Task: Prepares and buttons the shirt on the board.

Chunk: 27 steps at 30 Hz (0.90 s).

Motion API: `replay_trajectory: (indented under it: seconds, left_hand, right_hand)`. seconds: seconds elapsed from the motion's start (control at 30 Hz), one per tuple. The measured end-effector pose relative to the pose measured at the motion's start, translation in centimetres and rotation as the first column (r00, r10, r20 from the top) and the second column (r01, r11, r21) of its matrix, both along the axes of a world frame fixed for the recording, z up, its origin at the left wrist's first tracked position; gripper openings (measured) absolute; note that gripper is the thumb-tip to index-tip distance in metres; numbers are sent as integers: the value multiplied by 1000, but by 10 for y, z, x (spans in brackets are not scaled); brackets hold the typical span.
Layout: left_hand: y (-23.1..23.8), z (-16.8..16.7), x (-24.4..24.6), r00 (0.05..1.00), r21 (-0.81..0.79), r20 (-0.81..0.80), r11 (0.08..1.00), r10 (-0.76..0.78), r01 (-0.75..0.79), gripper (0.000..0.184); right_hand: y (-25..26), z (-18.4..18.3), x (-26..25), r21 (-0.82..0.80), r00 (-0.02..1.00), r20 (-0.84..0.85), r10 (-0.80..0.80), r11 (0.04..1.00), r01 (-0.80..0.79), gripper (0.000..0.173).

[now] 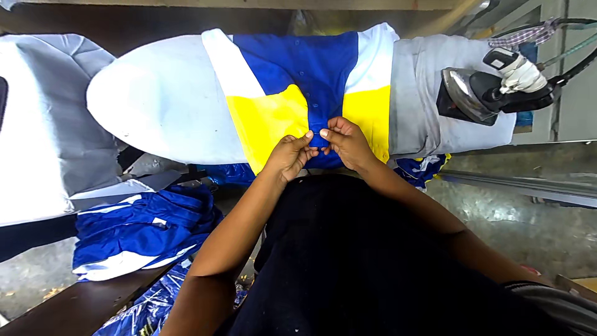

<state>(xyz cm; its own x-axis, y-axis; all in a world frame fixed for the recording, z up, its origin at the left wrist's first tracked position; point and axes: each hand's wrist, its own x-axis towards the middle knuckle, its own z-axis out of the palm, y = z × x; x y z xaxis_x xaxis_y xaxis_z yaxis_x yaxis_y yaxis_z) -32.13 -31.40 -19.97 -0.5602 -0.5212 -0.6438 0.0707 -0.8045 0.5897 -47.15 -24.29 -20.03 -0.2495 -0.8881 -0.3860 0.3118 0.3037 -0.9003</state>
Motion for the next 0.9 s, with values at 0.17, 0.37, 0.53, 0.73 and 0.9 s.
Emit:
replay_trajectory:
  seconds: [0.17, 0.37, 0.53, 0.73, 0.9]
  left_hand:
    - [7, -13, -10, 999, 123, -26, 991, 48, -44, 23]
    - [1, -13, -5, 997, 36, 28, 997, -67, 66, 19]
    - [0, -5, -8, 999, -23, 33, 999, -31, 32, 23]
    - [5, -9, -11, 999, -98, 34, 995, 15, -11, 25]
    - [10, -12, -12, 999, -100, 8, 994, 47, -46, 25]
  right_hand:
    - [2, -19, -5, 56, 972, 218, -87, 996, 76, 6]
    - [3, -6, -12, 113, 1000, -8, 4, 994, -4, 8]
    - [-4, 8, -12, 167, 1000, 29, 3, 986, -7, 9]
    - [-7, 8, -6, 202, 999, 3, -41, 979, 40, 11]
    - [-8, 5, -1, 203, 997, 23, -77, 977, 71, 14]
